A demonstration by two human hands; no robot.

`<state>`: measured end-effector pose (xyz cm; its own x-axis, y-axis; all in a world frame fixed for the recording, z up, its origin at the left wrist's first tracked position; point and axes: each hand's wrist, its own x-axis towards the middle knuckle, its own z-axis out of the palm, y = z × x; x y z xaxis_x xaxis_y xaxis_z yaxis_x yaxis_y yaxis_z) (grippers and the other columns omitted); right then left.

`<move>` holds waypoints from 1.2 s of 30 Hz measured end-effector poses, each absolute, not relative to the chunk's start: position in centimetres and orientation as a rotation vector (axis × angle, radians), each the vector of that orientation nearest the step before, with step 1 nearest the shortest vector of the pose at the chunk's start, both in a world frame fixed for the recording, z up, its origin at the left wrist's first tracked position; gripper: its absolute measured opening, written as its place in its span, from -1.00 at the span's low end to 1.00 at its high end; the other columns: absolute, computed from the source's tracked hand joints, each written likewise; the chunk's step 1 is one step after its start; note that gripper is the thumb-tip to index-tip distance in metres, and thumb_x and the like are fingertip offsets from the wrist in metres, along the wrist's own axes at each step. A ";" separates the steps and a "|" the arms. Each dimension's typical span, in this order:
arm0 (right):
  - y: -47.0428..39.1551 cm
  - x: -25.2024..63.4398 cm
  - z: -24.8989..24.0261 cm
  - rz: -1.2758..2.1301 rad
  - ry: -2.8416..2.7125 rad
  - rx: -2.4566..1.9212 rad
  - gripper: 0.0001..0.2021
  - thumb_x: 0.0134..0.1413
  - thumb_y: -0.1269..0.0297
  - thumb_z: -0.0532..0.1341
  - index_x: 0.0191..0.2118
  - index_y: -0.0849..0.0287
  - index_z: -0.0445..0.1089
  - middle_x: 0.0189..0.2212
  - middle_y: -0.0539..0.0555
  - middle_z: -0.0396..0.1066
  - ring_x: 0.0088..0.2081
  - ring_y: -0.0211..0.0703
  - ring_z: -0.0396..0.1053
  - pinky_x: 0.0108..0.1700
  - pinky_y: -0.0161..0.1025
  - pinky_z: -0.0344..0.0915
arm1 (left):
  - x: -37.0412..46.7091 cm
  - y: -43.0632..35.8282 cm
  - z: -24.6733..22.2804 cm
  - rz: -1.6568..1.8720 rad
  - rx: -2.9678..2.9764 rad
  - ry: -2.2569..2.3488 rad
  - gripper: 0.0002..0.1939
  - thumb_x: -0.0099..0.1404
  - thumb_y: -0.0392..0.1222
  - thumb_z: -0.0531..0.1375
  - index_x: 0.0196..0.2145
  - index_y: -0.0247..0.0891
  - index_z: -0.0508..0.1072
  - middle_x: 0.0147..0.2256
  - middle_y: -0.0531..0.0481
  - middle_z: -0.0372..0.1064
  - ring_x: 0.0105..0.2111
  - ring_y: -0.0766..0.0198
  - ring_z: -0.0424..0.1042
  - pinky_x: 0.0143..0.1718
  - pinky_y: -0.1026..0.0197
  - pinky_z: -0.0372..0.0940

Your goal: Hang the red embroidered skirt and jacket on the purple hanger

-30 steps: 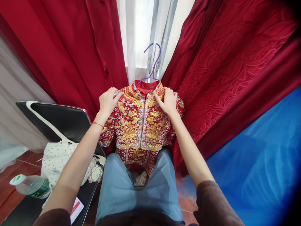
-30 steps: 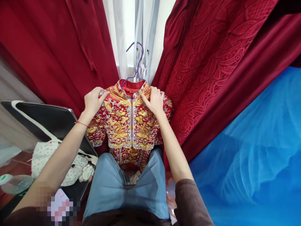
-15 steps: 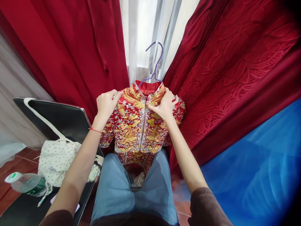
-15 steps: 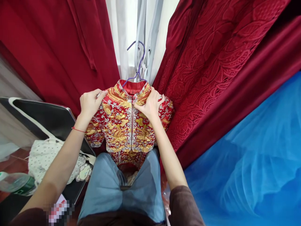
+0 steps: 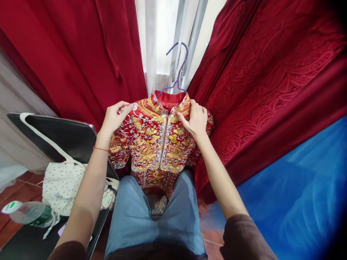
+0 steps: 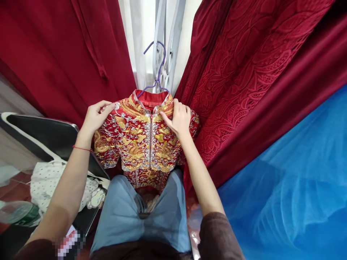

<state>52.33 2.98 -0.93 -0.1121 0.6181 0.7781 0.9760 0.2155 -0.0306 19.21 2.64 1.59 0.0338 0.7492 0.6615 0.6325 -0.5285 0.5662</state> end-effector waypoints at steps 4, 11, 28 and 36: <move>2.9 54.2 -1.0 -0.810 -1.854 -1.489 -0.12 0.23 -0.37 -0.24 0.21 0.38 0.23 -0.05 0.37 0.43 -0.04 0.15 0.35 0.07 0.06 0.19 | 17.8 3.2 0.7 1.529 2.137 1.395 -0.62 0.26 0.14 0.22 -0.18 -0.22 0.53 -0.26 -0.01 0.54 -0.32 0.23 0.43 -0.26 0.27 0.27; 4.0 54.6 1.5 -0.830 -1.800 -1.548 -0.31 0.30 -0.30 -0.22 -0.23 0.20 0.40 -0.47 0.13 0.44 -0.40 -0.11 0.35 -0.32 -0.22 0.11 | 19.6 3.0 1.4 1.853 2.182 1.681 -0.67 0.34 0.12 0.18 -0.17 -0.17 0.52 -0.20 -0.06 0.55 -0.22 0.17 0.48 -0.18 0.23 0.24; 4.2 53.7 1.4 -0.609 -1.716 -1.559 -0.46 0.36 -0.11 -0.12 -0.37 0.16 0.39 -0.51 0.12 0.45 -0.44 -0.10 0.37 -0.34 -0.21 0.03 | 20.5 2.3 0.0 1.615 2.095 1.860 -0.55 0.42 0.17 0.00 -0.41 -0.21 0.41 -0.54 0.01 0.33 -0.50 0.30 0.24 -0.40 0.24 0.04; 4.2 53.4 1.2 -0.603 -1.695 -1.520 -0.41 0.35 -0.15 -0.13 -0.47 0.15 0.36 -0.55 0.08 0.43 -0.47 -0.16 0.35 -0.37 -0.23 -0.01 | 24.0 0.1 0.9 1.772 2.188 1.886 -0.58 0.41 0.10 0.05 0.03 -0.23 0.41 0.06 -0.30 0.39 0.15 -0.10 0.29 0.12 -0.09 0.18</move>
<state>53.37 4.16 1.23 0.0047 0.6117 0.7911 0.9738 0.1771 -0.1427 23.97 0.06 0.95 -0.1482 0.5799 0.8011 0.8358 -0.3597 0.4149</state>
